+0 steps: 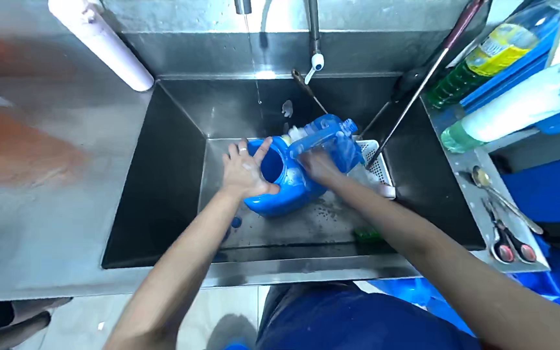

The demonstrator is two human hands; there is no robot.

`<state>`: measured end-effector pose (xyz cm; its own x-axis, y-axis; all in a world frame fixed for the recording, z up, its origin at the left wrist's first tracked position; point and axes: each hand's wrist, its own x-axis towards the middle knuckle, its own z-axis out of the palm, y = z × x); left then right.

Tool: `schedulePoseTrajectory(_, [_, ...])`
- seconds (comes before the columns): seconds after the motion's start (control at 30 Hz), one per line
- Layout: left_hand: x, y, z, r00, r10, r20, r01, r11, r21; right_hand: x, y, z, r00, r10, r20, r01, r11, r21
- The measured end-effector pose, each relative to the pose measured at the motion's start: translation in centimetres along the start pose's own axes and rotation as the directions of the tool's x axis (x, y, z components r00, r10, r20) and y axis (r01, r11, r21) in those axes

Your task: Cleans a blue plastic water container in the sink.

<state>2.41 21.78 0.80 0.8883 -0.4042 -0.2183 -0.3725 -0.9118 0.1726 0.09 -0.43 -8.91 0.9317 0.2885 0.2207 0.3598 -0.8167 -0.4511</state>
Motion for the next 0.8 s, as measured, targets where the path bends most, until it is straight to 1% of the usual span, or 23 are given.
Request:
schedulePoseTrajectory(0.03, [-0.1,0.0,0.2,0.999,-0.002,-0.034,0.001,1.000,-0.027,-4.4,-0.6,0.2,0.999,0.029,0.025,-0.030,0.997,0.070])
schedulePoseTrajectory(0.07, [-0.1,0.3,0.2,0.999,-0.015,-0.052,0.012,0.999,-0.051,-8.1,-1.6,-0.2,0.992,0.079,0.098,-0.093,0.984,0.149])
schedulePoseTrajectory(0.1, [-0.1,0.8,0.2,0.998,-0.031,-0.063,0.025,0.996,-0.090,-10.2,-2.9,-1.3,0.963,0.155,0.220,-0.211,0.942,0.261])
schedulePoseTrajectory(0.13, [-0.1,1.5,0.4,0.995,-0.039,-0.088,0.026,0.989,-0.144,-10.7,-4.0,-2.4,0.933,0.236,0.271,-0.330,0.861,0.388])
schedulePoseTrajectory(0.17, [0.0,2.5,0.7,0.989,-0.042,-0.145,0.011,0.978,-0.208,-9.8,-4.5,-3.5,0.921,0.330,0.209,-0.390,0.769,0.506])
schedulePoseTrajectory(0.2, [0.5,3.7,1.0,0.980,-0.051,-0.193,-0.002,0.965,-0.262,-7.8,-4.5,-4.7,0.895,0.438,0.088,-0.400,0.698,0.593])
schedulePoseTrajectory(0.23, [0.9,4.9,1.4,0.975,-0.058,-0.215,-0.011,0.952,-0.306,-5.9,-4.6,-5.4,0.844,0.535,-0.040,-0.391,0.665,0.636])
schedulePoseTrajectory(0.27, [1.1,6.1,2.1,0.972,-0.049,-0.229,-0.030,0.943,-0.331,-4.7,-5.1,-5.0,0.783,0.609,-0.125,-0.400,0.647,0.649])
schedulePoseTrajectory(0.3, [1.1,7.0,2.5,0.974,-0.033,-0.225,-0.046,0.940,-0.339,-4.3,-6.0,-3.2,0.727,0.658,-0.198,-0.413,0.648,0.640])
schedulePoseTrajectory(0.33, [1.3,7.5,2.5,0.977,-0.017,-0.212,-0.054,0.944,-0.324,-4.2,-7.8,-1.1,0.684,0.696,-0.219,-0.456,0.642,0.616])
schedulePoseTrajectory(0.37, [1.6,7.5,1.9,0.980,-0.006,-0.200,-0.059,0.947,-0.317,-4.3,-10.2,0.4,0.682,0.712,-0.169,-0.494,0.619,0.610])
schedulePoseTrajectory(0.4, [1.8,7.3,1.2,0.983,0.003,-0.181,-0.062,0.945,-0.321,-4.8,-12.7,1.6,0.724,0.688,-0.058,-0.522,0.600,0.607])
schedulePoseTrajectory(0.43, [1.6,7.1,0.6,0.989,0.007,-0.149,-0.056,0.942,-0.330,-5.3,-14.9,2.0,0.775,0.626,0.087,-0.546,0.593,0.592])
schedulePoseTrajectory(0.47, [1.4,7.1,0.2,0.993,0.011,-0.114,-0.051,0.935,-0.352,-5.6,-16.0,1.5,0.797,0.572,0.193,-0.564,0.592,0.576])
schedulePoseTrajectory(0.5, [1.2,7.0,0.0,0.996,0.015,-0.089,-0.048,0.925,-0.378,-5.6,-15.7,0.5,0.803,0.564,0.191,-0.558,0.601,0.573])
schedulePoseTrajectory(0.53, [1.1,6.9,-0.4,0.996,0.018,-0.082,-0.049,0.915,-0.400,-5.6,-13.9,-0.8,0.794,0.601,0.096,-0.535,0.614,0.580])
schedulePoseTrajectory(0.6, [1.3,7.0,-0.6,0.995,0.009,-0.097,-0.047,0.919,-0.392,-5.8,-9.7,-3.0,0.708,0.694,-0.130,-0.523,0.638,0.565])
schedulePoseTrajectory(0.63, [1.4,7.3,-0.3,0.996,0.005,-0.092,-0.038,0.936,-0.350,-5.8,-8.9,-2.4,0.663,0.728,-0.176,-0.545,0.630,0.553])
schedulePoseTrajectory(0.67, [1.5,7.3,0.2,0.995,0.016,-0.095,-0.046,0.945,-0.323,-5.6,-9.4,-0.8,0.661,0.723,-0.202,-0.534,0.642,0.549])
schedulePoseTrajectory(0.7, [1.8,6.8,0.6,0.991,0.038,-0.127,-0.082,0.930,-0.359,-5.1,-11.4,0.2,0.708,0.687,-0.163,-0.517,0.662,0.543])
schedulePoseTrajectory(0.73, [2.1,5.5,0.9,0.980,0.054,-0.194,-0.142,0.867,-0.478,-4.7,-13.7,0.6,0.785,0.617,-0.057,-0.489,0.673,0.555])
schedulePoseTrajectory(0.77, [2.1,4.0,1.6,0.963,0.020,-0.268,-0.193,0.745,-0.638,-4.5,-15.6,0.1,0.851,0.524,0.044,-0.454,0.689,0.565])
schedulePoseTrajectory(0.8, [1.8,2.6,2.7,0.942,-0.050,-0.331,-0.239,0.592,-0.770,-4.2,-16.2,-1.1,0.891,0.446,0.085,-0.412,0.714,0.566])
